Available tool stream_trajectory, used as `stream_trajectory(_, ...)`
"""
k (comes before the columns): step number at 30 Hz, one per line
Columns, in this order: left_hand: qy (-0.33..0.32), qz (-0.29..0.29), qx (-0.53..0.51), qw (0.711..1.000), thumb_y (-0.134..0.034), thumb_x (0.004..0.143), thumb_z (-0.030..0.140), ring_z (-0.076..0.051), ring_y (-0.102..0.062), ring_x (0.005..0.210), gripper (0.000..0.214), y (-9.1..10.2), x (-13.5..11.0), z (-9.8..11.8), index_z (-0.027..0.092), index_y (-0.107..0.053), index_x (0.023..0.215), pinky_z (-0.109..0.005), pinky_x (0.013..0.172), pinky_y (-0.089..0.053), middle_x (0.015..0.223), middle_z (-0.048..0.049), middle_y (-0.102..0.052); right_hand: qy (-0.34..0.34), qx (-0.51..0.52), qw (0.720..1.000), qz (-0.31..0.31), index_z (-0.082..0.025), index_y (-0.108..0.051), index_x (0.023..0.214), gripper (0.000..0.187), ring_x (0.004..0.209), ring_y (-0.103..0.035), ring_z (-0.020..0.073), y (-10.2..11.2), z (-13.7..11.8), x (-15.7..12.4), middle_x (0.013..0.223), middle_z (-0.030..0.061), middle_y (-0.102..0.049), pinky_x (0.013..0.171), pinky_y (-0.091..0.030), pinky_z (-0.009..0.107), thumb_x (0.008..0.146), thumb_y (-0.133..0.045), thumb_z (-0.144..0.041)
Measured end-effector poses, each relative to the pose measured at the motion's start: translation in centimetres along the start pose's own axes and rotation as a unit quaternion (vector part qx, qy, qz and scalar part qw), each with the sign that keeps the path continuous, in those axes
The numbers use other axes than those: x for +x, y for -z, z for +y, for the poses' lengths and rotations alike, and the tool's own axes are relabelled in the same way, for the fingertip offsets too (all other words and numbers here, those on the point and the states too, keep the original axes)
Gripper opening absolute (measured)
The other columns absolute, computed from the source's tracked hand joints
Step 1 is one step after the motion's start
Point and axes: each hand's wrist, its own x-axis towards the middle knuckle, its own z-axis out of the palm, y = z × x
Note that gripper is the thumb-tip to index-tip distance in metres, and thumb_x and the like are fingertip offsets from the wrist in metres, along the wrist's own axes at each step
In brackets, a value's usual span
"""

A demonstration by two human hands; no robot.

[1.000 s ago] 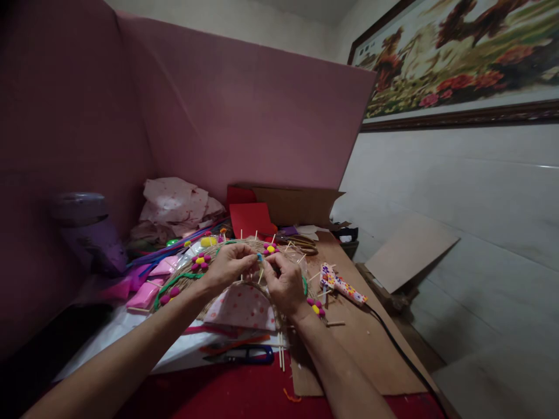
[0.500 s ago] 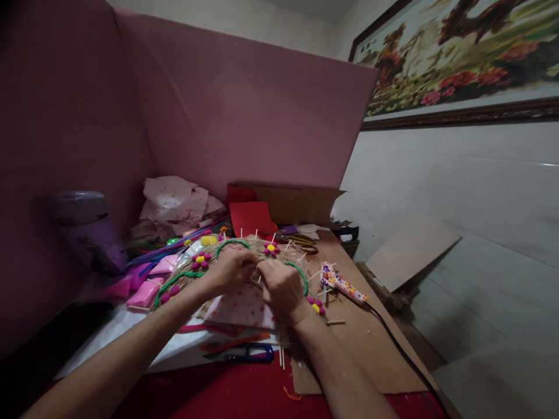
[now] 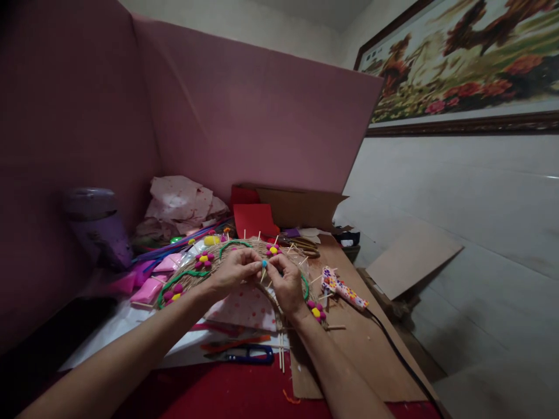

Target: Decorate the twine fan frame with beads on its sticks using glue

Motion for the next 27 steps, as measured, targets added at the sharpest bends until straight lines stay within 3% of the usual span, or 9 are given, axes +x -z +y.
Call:
stream_trajectory(4, -0.063, 0.062, 0.070, 0.994, -0.060, 0.069, 0.030, -0.007, -0.046, 0.042, 0.020, -0.45, 0.11, -0.43, 0.013, -0.049, 0.071, -0.019, 0.043, -0.036, 0.051, 0.0040, -0.051, -0.031, 0.050, 0.998, -0.002, -0.018, -0.054, 0.074, 0.015, 0.058, -0.046, 0.0108, -0.63, -0.26, -0.55, 0.064, -0.0028, -0.052, 0.055, -0.036, 0.022, 0.082, -0.050, -0.030)
stream_trajectory(12, -0.121, 0.033, 0.181, 0.975, -0.051, 0.071, 0.013, -0.007, -0.047, 0.054, 0.010, -0.04, -0.14, -0.10, 0.012, -0.058, 0.079, -0.019, 0.053, -0.038, 0.061, 0.0022, -0.054, -0.069, 0.038, 0.997, -0.016, -0.018, -0.048, 0.063, 0.014, 0.049, -0.036, 0.0083, -0.51, -0.44, -0.42, 0.054, -0.0057, -0.041, 0.046, -0.030, 0.020, 0.074, -0.052, -0.025)
stream_trajectory(22, -0.093, 0.047, 0.248, 0.963, -0.053, 0.069, 0.012, -0.008, -0.049, 0.053, 0.014, 0.27, 0.03, 0.30, 0.011, -0.063, 0.078, -0.020, 0.053, -0.039, 0.059, 0.0009, -0.058, -0.034, -0.036, 0.999, -0.016, -0.017, -0.053, 0.068, 0.013, 0.051, -0.040, 0.0092, -0.37, -0.72, -0.60, 0.056, -0.0044, -0.045, 0.048, -0.032, 0.021, 0.076, -0.052, -0.026)
stream_trajectory(27, -0.094, 0.102, 0.263, 0.955, -0.056, 0.066, 0.011, -0.007, -0.048, 0.048, 0.004, 0.06, 0.09, 0.08, 0.011, -0.059, 0.068, -0.018, 0.048, -0.037, 0.054, 0.0023, -0.055, -0.018, -0.028, 0.999, -0.019, -0.017, -0.057, 0.072, 0.014, 0.057, -0.048, 0.0111, -0.28, -1.01, -0.60, 0.062, -0.0014, -0.054, 0.053, -0.038, 0.022, 0.078, -0.052, -0.028)
